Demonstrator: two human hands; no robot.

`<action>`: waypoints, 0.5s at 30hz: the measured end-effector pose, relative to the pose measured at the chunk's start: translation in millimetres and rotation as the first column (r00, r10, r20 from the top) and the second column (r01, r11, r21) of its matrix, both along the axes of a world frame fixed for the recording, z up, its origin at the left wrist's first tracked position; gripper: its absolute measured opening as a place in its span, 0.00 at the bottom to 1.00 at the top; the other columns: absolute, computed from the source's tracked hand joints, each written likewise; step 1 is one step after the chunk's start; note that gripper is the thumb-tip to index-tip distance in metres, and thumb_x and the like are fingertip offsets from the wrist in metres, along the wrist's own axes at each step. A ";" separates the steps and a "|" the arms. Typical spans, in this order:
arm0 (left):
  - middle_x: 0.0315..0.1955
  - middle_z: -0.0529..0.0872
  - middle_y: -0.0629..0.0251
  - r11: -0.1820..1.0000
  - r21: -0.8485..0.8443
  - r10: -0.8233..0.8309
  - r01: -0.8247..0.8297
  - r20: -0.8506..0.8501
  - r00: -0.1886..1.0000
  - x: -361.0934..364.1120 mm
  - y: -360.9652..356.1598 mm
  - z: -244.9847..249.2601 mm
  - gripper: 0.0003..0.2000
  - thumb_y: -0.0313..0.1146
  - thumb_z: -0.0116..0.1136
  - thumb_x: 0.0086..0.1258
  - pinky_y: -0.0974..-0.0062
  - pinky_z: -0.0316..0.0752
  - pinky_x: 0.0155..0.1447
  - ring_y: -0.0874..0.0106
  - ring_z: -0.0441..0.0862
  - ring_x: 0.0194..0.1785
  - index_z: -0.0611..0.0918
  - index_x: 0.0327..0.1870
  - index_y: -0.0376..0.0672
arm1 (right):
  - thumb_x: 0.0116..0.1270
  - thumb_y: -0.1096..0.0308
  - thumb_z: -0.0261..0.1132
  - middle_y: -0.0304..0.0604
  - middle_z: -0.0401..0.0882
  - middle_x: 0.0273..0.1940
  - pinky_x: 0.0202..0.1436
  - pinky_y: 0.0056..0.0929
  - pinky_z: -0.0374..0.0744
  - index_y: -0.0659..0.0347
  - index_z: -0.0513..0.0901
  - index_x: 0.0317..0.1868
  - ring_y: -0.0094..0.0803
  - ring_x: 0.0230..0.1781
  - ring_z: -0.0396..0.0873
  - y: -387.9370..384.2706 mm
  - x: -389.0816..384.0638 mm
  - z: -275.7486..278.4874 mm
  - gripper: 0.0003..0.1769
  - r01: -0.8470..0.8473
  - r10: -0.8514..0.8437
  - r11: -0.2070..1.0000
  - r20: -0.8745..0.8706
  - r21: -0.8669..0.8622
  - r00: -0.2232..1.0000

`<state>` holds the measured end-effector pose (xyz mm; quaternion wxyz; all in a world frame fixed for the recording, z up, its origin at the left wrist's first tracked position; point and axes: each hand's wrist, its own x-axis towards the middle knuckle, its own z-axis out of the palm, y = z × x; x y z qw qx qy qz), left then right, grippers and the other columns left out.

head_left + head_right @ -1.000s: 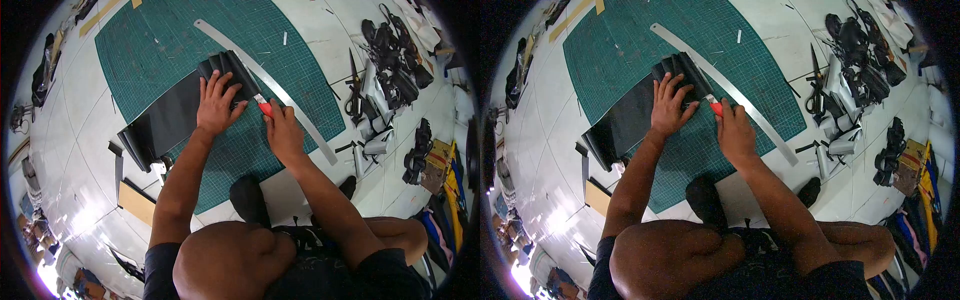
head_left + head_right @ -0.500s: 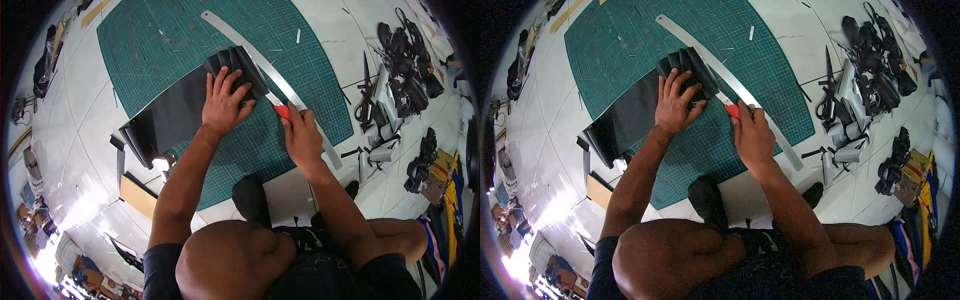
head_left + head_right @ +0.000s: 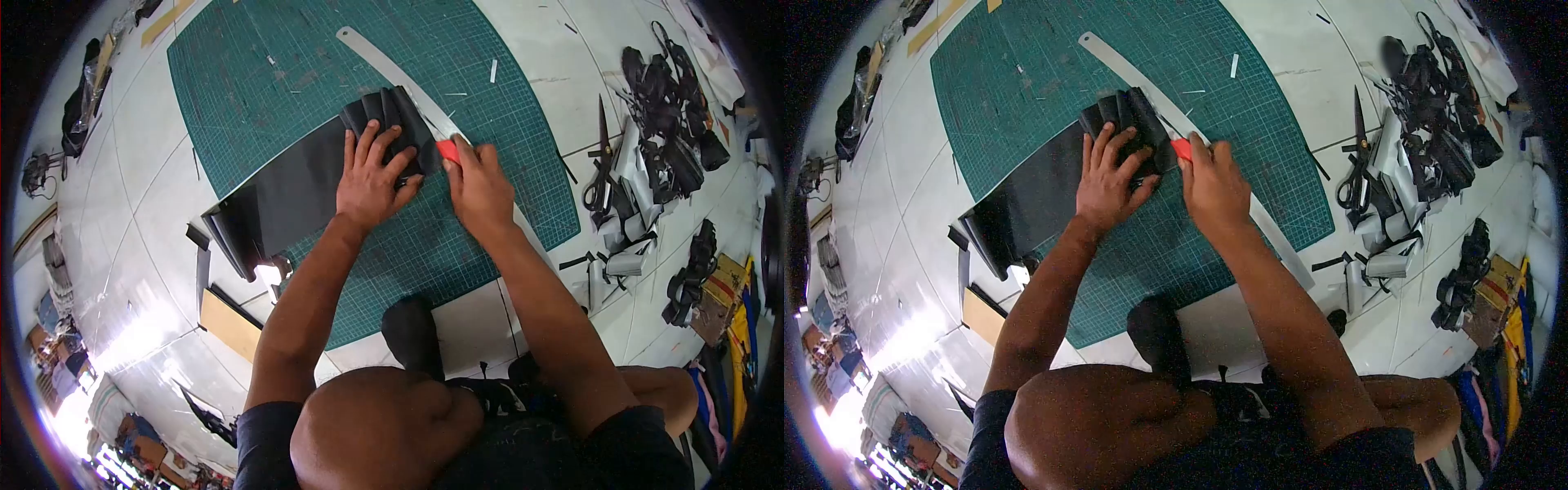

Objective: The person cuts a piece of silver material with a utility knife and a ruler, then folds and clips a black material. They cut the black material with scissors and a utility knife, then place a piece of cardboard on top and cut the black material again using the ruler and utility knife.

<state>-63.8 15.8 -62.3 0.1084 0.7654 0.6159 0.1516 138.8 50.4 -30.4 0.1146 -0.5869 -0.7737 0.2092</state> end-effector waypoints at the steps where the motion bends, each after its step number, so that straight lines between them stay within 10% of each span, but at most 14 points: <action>1: 0.73 0.68 0.60 1.000 0.000 0.001 -0.001 0.005 1.000 0.1 -0.3 -0.1 0.23 0.51 0.67 0.69 0.33 0.45 0.83 0.50 0.52 0.84 0.82 0.62 0.57 | 0.78 0.58 0.62 0.50 0.75 0.52 0.46 0.45 0.85 0.58 0.76 0.70 0.49 0.47 0.84 9.1 -6.9 -2.6 0.25 -0.004 0.004 1.000 0.005 0.001 1.000; 15: 0.75 0.67 0.59 1.000 -0.002 -0.002 0.002 0.011 1.000 1.7 -3.4 -0.3 0.25 0.53 0.66 0.71 0.33 0.44 0.83 0.49 0.52 0.84 0.80 0.66 0.56 | 0.79 0.51 0.59 0.60 0.76 0.54 0.52 0.54 0.82 0.59 0.77 0.66 0.60 0.50 0.82 130.6 -19.0 36.7 0.25 0.238 -0.214 0.964 -0.186 0.119 0.959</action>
